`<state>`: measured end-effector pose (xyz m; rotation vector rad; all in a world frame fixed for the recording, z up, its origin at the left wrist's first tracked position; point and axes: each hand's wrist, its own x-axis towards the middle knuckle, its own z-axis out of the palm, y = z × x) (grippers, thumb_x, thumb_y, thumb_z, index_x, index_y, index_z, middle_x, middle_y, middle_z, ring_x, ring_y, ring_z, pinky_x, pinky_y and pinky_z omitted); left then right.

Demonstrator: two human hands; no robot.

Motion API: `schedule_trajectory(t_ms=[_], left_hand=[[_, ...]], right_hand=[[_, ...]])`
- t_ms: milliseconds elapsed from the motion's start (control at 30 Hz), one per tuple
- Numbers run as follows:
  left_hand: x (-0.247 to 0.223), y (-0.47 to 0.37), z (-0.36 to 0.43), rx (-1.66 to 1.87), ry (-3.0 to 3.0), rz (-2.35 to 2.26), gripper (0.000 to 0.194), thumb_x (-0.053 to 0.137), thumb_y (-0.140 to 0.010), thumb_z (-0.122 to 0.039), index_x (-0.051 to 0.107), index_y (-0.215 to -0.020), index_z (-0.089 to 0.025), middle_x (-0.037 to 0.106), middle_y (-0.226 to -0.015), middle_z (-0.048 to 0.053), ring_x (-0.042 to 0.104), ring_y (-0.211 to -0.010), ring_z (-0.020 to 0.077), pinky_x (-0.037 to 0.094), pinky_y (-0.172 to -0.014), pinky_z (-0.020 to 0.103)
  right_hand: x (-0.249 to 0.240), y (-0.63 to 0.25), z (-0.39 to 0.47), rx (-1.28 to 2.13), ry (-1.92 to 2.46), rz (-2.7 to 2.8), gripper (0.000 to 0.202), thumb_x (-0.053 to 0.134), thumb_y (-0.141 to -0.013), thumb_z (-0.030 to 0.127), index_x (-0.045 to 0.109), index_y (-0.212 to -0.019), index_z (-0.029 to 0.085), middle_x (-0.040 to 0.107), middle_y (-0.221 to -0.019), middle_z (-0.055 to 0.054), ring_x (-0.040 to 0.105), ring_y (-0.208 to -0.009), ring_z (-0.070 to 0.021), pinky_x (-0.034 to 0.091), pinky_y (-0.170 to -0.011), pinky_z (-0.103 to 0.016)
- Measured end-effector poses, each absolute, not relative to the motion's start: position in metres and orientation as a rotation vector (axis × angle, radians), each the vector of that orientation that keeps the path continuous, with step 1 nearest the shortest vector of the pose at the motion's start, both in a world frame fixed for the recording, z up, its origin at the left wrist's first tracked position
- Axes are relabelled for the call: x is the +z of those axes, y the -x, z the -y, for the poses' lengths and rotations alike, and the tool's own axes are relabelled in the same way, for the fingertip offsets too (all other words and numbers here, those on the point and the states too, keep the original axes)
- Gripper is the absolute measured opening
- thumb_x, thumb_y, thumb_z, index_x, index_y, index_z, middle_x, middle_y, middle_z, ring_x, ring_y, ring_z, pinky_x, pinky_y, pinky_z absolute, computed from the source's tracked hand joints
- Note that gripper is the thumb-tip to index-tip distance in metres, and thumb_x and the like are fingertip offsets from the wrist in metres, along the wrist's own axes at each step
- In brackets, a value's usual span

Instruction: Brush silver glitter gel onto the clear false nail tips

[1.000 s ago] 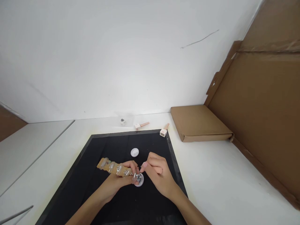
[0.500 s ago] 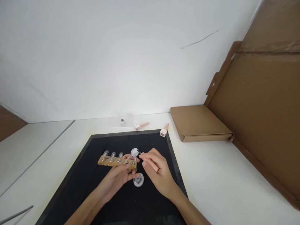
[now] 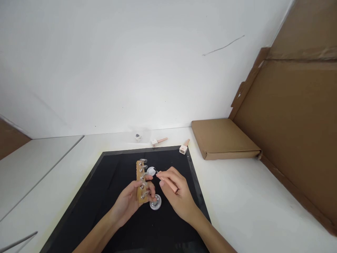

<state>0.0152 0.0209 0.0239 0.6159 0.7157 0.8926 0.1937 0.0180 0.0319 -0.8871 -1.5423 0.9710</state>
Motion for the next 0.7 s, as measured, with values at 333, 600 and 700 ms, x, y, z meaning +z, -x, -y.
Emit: schedule_trajectory(t_ms=[333, 600, 700], left_hand=[[0.0199, -0.0151, -0.0248, 0.929, -0.611, -0.662, 0.028, 0.042, -0.083, -0.030, 0.061, -0.072, -0.013, 0.045, -0.052, -0.001, 0.040, -0.051, 0.0125, 0.038, -0.059, 0.029], [0.0237, -0.0161, -0.0225, 0.884, -0.619, -0.616, 0.030, 0.045, -0.080, -0.033, 0.058, -0.063, -0.013, 0.037, -0.045, -0.003, 0.032, -0.044, 0.0101, 0.034, -0.051, 0.026], [0.0252, -0.0163, -0.0218, 0.878, -0.624, -0.621, 0.030, 0.047, -0.080, -0.035, 0.057, -0.062, -0.013, 0.037, -0.044, -0.003, 0.032, -0.044, 0.0097, 0.034, -0.050, 0.026]], right_hand=[[0.0317, -0.1937, -0.0170, 0.998, 0.891, 1.539, 0.018, 0.052, -0.091, 0.027, 0.067, -0.100, 0.024, 0.053, -0.085, -0.003, 0.052, -0.065, -0.0129, 0.042, -0.052, -0.024], [0.0311, -0.1937, -0.0163, 0.991, 0.900, 1.541, 0.019, 0.052, -0.091, 0.027, 0.068, -0.101, 0.024, 0.053, -0.085, -0.004, 0.053, -0.068, -0.0140, 0.041, -0.050, -0.023], [0.0314, -0.1939, -0.0164, 0.984, 0.896, 1.543, 0.019, 0.052, -0.091, 0.028, 0.068, -0.100, 0.023, 0.053, -0.084, -0.004, 0.054, -0.070, -0.0148, 0.041, -0.049, -0.023]])
